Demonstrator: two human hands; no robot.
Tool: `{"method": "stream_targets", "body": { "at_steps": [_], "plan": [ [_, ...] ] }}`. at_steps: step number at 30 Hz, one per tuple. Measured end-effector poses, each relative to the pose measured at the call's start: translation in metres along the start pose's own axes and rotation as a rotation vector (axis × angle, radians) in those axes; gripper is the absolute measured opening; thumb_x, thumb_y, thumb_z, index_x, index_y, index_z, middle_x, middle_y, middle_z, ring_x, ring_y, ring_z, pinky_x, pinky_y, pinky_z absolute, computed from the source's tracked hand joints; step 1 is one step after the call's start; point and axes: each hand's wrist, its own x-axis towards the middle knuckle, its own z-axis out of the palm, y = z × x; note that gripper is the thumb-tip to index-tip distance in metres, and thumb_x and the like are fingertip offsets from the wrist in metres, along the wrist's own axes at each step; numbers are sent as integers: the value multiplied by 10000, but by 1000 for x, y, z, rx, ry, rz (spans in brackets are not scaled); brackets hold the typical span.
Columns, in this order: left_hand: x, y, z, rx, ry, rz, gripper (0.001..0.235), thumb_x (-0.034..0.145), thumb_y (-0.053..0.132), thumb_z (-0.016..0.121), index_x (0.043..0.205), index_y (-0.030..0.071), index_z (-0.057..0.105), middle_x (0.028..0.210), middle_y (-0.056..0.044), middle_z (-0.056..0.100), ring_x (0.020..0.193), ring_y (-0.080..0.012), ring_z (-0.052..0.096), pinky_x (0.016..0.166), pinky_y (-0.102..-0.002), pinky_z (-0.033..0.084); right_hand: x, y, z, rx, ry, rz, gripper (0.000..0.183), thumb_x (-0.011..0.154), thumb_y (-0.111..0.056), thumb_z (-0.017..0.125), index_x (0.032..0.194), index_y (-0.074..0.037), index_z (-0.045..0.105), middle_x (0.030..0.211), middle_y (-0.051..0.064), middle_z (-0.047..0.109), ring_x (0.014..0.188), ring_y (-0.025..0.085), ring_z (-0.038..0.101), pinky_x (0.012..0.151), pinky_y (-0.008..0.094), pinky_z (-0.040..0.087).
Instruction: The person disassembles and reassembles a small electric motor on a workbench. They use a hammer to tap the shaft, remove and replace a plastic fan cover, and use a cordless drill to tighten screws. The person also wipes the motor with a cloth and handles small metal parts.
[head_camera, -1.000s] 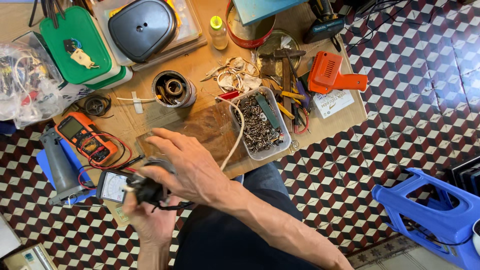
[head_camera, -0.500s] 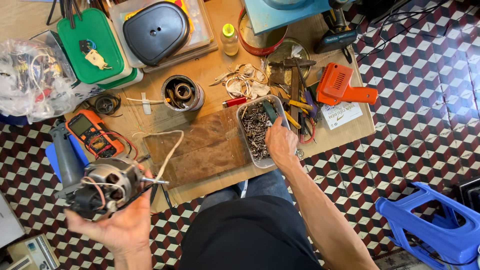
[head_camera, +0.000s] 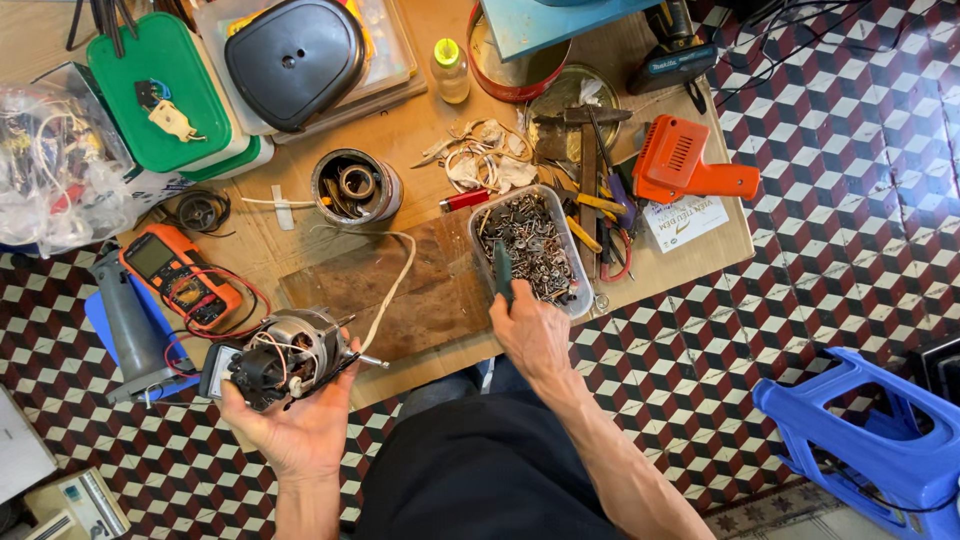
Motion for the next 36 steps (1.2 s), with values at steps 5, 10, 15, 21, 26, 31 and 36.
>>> {"method": "stream_targets", "body": {
  "at_steps": [5,10,15,21,26,31,36],
  "plan": [
    [10,6,0,-12,39,-9,886,759,694,706,1444,162,530,1454,-104,555,1300,-376,568,1098,-658,465,10,-24,27,-58,-115,-159,256,951,-286,603,896,-37,617,607,201,658,563,391,676,577,514,539],
    [15,11,-4,-17,19,-19,889,759,694,709,1439,149,533,1442,-116,555,1260,-411,568,1083,-637,468,18,-14,29,116,59,-182,250,949,-249,605,1073,-41,669,697,195,693,628,381,695,595,497,535],
    [15,3,-5,-28,41,-53,870,746,672,719,1431,174,522,1443,-108,545,1260,-417,567,1080,-642,464,51,21,6,290,143,174,297,979,-253,557,1191,-73,660,727,185,733,697,349,742,672,468,559],
    [16,-1,-6,-34,85,-102,849,740,662,720,1412,179,529,1425,-120,548,1254,-413,570,1064,-654,462,53,26,15,-5,86,18,428,989,-256,574,1361,-49,621,841,236,722,770,404,725,742,493,559],
    [21,-2,-10,-63,84,-128,850,752,660,724,1408,156,527,1427,-130,545,1257,-412,565,1074,-656,457,35,19,11,42,34,160,523,932,-314,618,1378,-47,570,810,206,743,758,399,723,747,502,549],
    [24,-4,-11,-54,66,-140,848,754,650,721,1417,164,511,1424,-109,538,1278,-390,540,1079,-670,447,57,23,-13,-212,128,99,554,876,-389,753,1255,-11,607,850,242,720,780,413,709,713,510,551],
    [24,-4,-16,-33,83,-127,820,771,637,693,1405,151,508,1406,-102,539,1296,-360,537,1086,-690,446,24,3,-16,-69,52,6,229,984,-278,672,1087,-74,669,896,150,747,708,303,728,630,434,560]
  ]
}}
